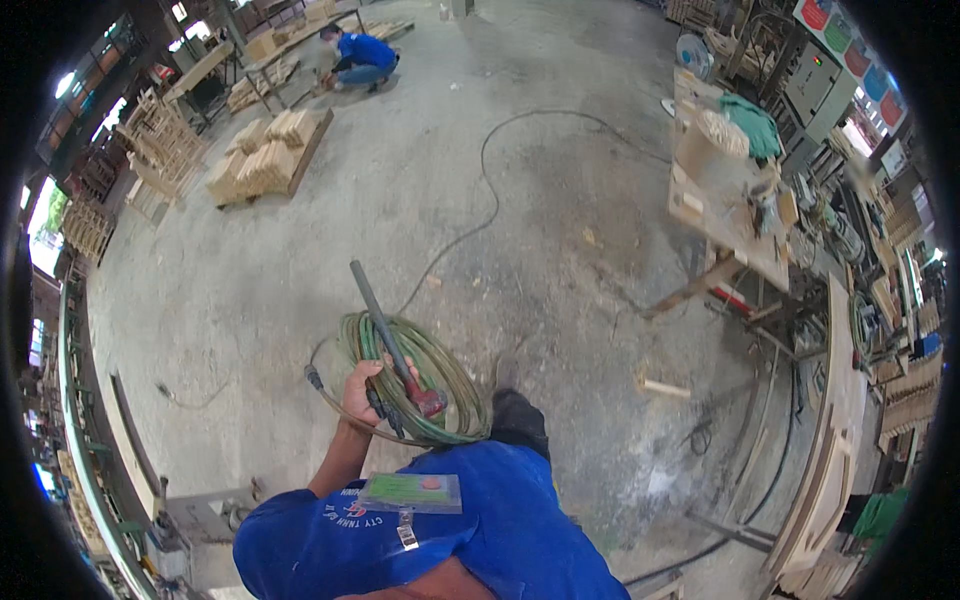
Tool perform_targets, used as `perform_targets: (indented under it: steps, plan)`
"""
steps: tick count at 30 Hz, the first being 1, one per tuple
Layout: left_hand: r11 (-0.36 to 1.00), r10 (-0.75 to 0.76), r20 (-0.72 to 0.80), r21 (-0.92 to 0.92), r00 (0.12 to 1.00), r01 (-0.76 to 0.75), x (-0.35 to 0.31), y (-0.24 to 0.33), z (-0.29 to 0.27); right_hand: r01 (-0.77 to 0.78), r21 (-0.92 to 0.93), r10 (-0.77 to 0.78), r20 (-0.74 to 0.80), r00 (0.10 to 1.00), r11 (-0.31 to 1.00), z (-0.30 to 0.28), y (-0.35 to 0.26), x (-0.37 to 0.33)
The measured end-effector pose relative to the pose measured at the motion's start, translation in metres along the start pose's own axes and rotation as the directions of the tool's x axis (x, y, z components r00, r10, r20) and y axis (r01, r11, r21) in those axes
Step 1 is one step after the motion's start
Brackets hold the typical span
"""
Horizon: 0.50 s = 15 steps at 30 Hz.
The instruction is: The person coils a green hose, places it on a table, then picks up a nail gun and a box of nails. They walk through the workshop carrying the items and place them on a workbench.
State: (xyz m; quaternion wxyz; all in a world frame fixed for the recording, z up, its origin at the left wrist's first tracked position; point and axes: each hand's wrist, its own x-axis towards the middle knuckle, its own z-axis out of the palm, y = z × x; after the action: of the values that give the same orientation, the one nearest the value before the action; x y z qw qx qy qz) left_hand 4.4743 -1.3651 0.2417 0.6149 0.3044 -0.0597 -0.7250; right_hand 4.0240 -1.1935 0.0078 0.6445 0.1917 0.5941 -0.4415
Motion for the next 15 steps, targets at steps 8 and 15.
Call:
perform_targets:
  steps: [8,15]
  plan:
    - [0.999,0.044,0.076,0.024,0.996,-0.046,0.208,0.089,0.069,0.0,0.101,-0.014,0.139,0.99,0.995,0.231,-0.155,0.092]
    - [0.999,0.038,0.133,0.03,0.99,-0.042,0.385,0.153,0.08,0.185,0.148,-0.215,0.224,0.95,0.972,0.464,-0.292,0.179]
